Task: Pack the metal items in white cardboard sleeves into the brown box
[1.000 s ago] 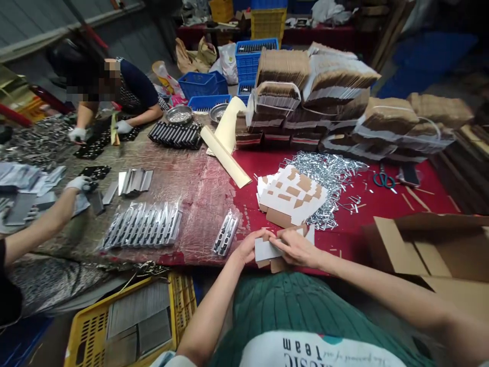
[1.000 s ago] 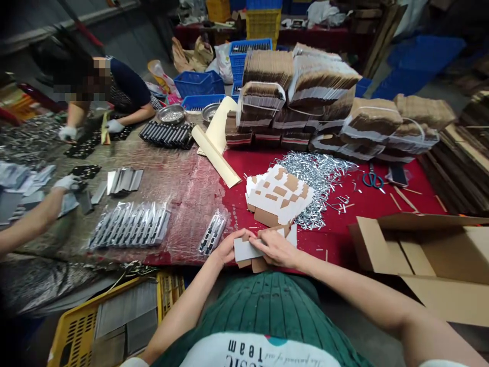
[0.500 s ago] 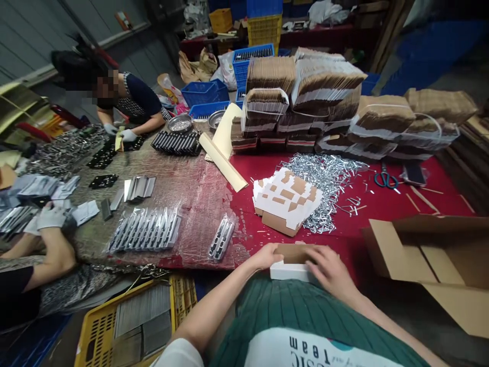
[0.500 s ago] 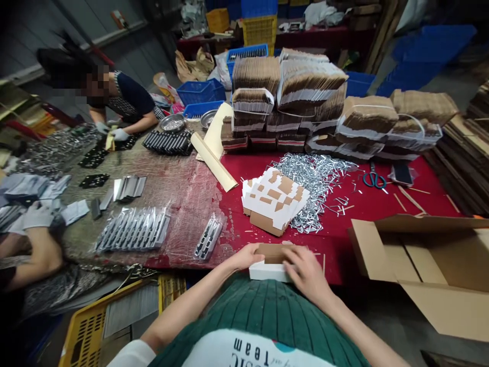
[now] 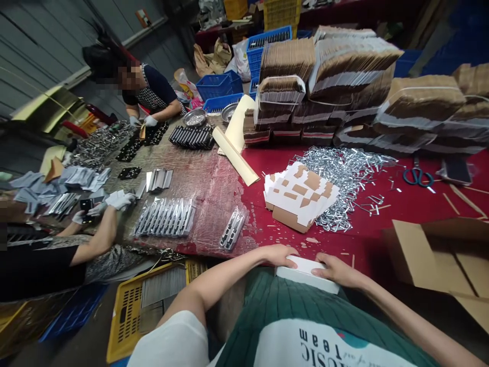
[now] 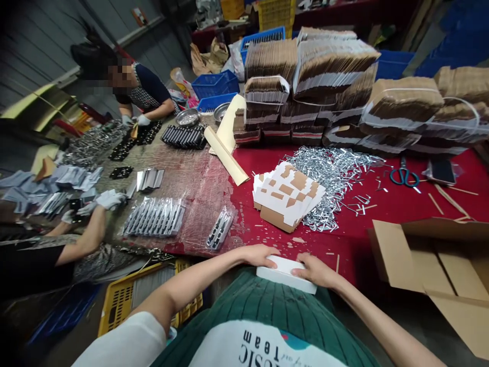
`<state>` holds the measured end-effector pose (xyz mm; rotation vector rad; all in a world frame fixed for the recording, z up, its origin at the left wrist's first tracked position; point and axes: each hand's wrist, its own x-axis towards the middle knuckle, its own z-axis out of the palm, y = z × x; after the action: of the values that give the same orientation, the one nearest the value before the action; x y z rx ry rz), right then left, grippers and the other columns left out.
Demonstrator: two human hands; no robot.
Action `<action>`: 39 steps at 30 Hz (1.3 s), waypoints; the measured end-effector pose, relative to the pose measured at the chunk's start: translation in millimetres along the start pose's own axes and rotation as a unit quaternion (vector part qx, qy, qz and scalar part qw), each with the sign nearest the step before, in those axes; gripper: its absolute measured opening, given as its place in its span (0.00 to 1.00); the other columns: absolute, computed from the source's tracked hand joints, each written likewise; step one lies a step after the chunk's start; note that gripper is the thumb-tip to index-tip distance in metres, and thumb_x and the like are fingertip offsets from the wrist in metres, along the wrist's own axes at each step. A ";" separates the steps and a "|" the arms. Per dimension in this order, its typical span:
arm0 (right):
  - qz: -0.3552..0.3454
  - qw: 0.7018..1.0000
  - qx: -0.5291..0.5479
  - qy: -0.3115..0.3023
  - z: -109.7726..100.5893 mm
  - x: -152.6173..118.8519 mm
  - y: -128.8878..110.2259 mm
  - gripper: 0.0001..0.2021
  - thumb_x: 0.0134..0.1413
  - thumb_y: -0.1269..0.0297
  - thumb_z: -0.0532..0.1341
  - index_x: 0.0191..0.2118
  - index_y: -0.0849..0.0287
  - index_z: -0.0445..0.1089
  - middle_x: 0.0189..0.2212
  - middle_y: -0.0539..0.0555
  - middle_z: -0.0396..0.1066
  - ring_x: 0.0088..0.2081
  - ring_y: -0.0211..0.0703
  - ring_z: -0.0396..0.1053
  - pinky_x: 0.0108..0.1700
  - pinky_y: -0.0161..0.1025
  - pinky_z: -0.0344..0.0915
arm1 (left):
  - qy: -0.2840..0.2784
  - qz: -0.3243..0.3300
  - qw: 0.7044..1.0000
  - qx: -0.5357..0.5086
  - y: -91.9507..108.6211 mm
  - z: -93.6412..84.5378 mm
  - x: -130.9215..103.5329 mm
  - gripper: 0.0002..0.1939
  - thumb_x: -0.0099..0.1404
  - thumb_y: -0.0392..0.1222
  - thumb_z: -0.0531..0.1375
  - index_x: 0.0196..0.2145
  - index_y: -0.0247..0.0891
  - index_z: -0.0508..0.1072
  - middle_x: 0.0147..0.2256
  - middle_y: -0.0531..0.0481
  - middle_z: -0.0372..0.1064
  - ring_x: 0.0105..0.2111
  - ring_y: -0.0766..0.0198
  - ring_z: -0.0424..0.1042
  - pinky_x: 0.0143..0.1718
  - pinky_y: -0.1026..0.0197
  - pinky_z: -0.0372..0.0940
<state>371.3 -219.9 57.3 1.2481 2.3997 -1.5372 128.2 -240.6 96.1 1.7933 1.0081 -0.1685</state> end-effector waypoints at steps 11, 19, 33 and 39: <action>0.089 0.932 0.174 0.305 10.5 40.7 -26.7 0.23 0.43 0.42 0.60 0.38 0.58 0.69 0.30 0.53 0.71 0.31 0.43 0.65 0.34 0.39 0.62 | 0.337 -0.111 0.874 -0.333 -51.5 37.9 8.1 0.07 0.56 0.38 0.55 0.31 0.33 0.70 0.24 0.54 0.65 0.23 0.71 0.62 0.24 0.69 0.54; 0.079 0.946 0.291 0.116 27.8 62.7 -54.8 0.25 0.51 0.40 0.53 0.26 0.60 0.69 0.19 0.52 0.67 0.23 0.41 0.64 0.27 0.38 0.63 | 0.463 -0.118 0.780 -0.404 -58.8 60.8 -23.3 0.14 0.61 0.46 0.52 0.37 0.34 0.72 0.35 0.48 0.72 0.34 0.64 0.68 0.37 0.62 0.62; -0.100 0.974 -0.179 0.096 37.2 99.8 -19.8 0.11 0.59 0.64 0.51 0.39 0.55 0.70 0.42 0.52 0.68 0.45 0.42 0.62 0.48 0.37 0.58 | 0.428 -0.516 0.726 0.154 -143.7 33.3 -67.0 0.27 0.64 0.45 0.52 0.60 0.44 0.57 0.60 0.34 0.51 0.58 0.41 0.52 0.49 0.37 0.57; 0.284 0.882 -0.096 0.364 -0.1 77.3 44.1 0.19 0.62 0.60 0.43 0.48 0.64 0.64 0.43 0.63 0.64 0.41 0.48 0.65 0.40 0.41 0.61 | 0.342 -0.476 0.771 0.247 -128.3 71.9 -43.1 0.32 0.60 0.41 0.55 0.62 0.42 0.54 0.63 0.32 0.43 0.62 0.40 0.41 0.54 0.37 0.48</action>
<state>346.9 -164.8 -8.2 2.5034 2.0634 -0.7050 34.6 -308.0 -4.8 1.6188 2.5720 -0.4507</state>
